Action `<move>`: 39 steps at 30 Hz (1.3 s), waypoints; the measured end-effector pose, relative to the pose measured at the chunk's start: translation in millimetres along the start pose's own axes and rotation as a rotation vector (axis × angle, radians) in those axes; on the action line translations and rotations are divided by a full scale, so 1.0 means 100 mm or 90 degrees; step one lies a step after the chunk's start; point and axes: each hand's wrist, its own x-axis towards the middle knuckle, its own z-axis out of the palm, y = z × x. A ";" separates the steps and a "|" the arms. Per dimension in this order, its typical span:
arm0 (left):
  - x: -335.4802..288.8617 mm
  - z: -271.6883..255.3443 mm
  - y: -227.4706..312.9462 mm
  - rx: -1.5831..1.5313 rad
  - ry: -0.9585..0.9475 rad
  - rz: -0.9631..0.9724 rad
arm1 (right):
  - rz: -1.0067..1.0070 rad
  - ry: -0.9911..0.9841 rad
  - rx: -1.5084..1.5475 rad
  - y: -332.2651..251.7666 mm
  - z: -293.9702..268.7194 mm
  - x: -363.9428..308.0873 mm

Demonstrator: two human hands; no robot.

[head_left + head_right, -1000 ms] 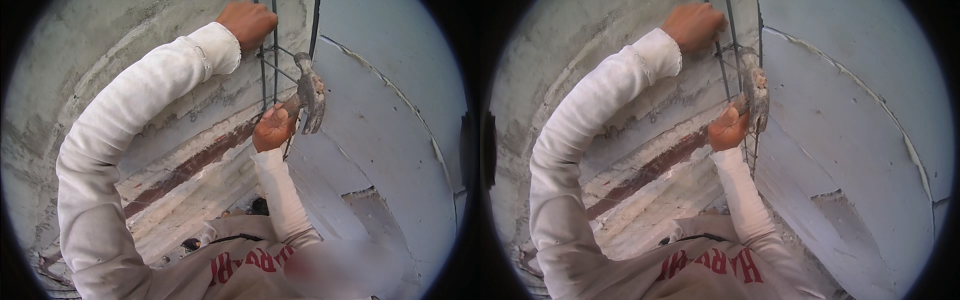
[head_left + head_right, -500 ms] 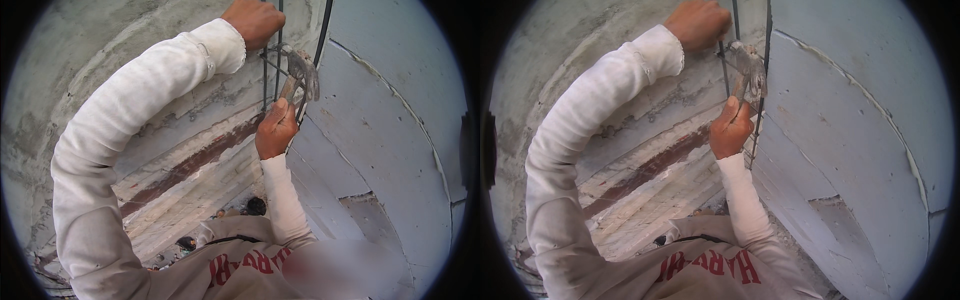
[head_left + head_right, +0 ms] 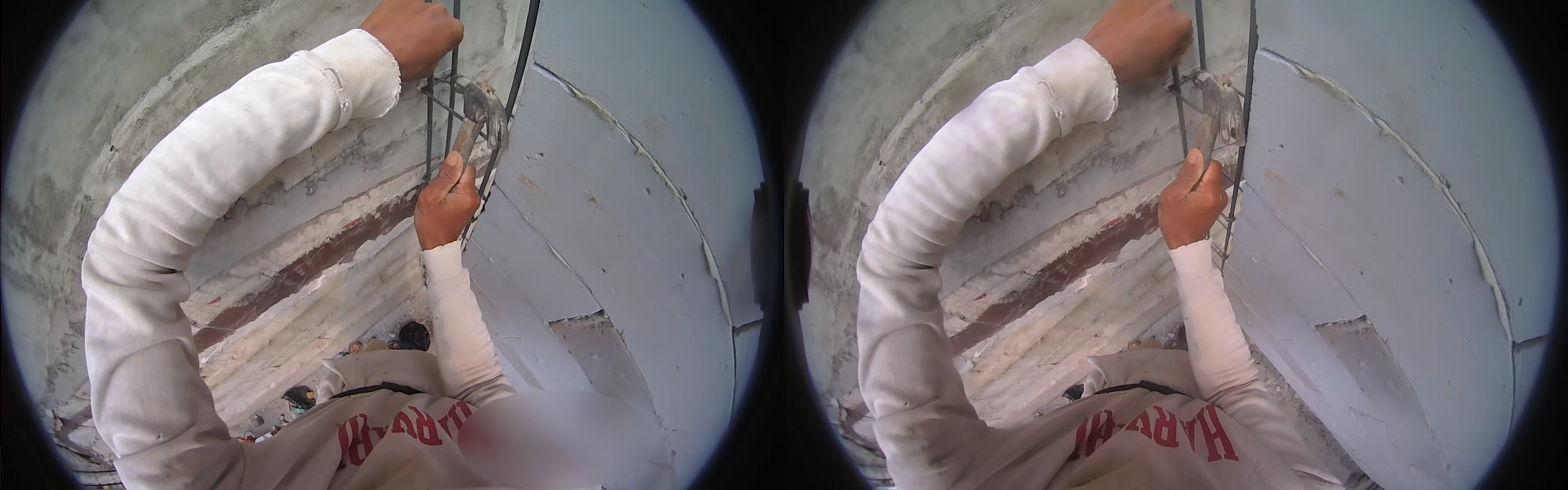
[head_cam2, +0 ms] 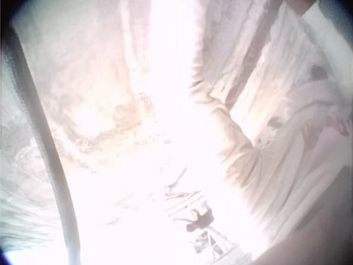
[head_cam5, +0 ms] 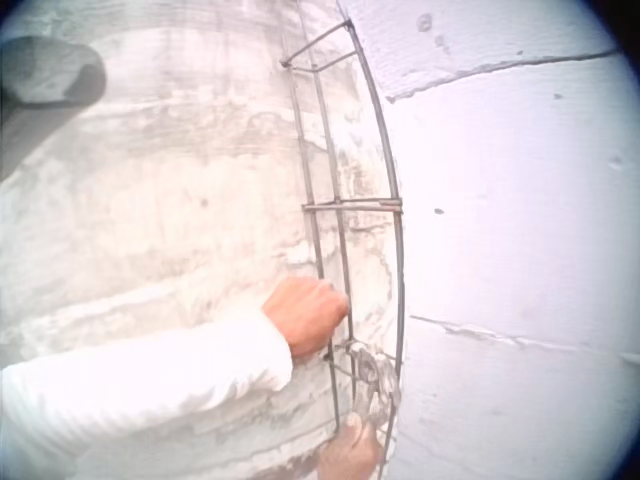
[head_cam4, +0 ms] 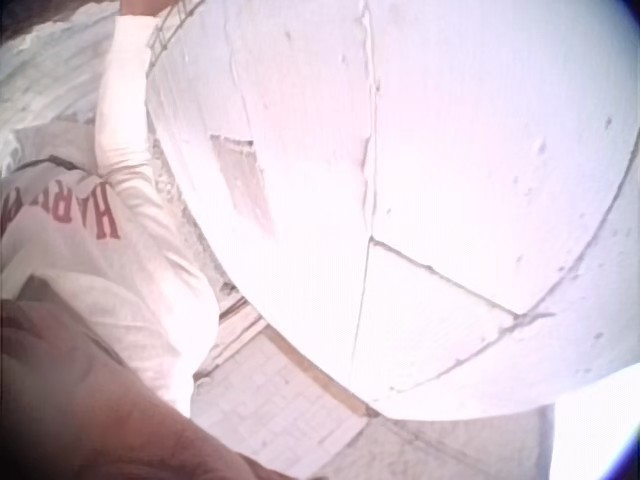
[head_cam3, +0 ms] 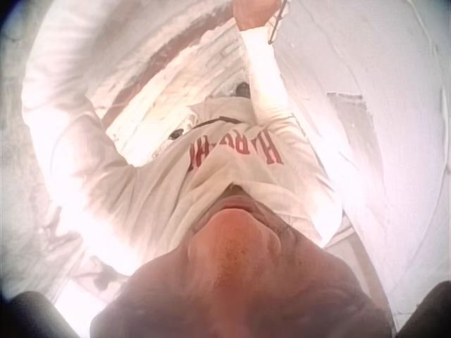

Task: The person secures a vertical rebar cage to a concrete wall using a hammer and nails. They repeatedly hammer nails into the wall at various points along the rebar to hold it in place.

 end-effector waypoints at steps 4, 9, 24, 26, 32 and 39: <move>0.07 0.00 -0.02 -0.008 0.004 0.005 | -0.016 0.054 0.038 0.00 0.07 -0.01; 0.04 -0.08 0.02 -0.010 -0.068 -0.045 | -0.068 0.006 0.046 -0.05 0.02 0.04; -0.02 -0.05 0.02 0.018 0.000 -0.013 | -0.047 0.027 0.023 -0.10 0.05 0.11; 0.00 -0.06 0.04 0.002 -0.008 -0.015 | -0.055 0.045 0.012 -0.08 0.05 0.10; 0.02 -0.11 0.07 -0.008 -0.063 -0.034 | -0.008 0.006 0.016 -0.19 -0.02 0.15; -0.02 -0.09 0.06 -0.006 -0.061 -0.038 | 0.002 -0.012 0.014 -0.22 0.03 0.11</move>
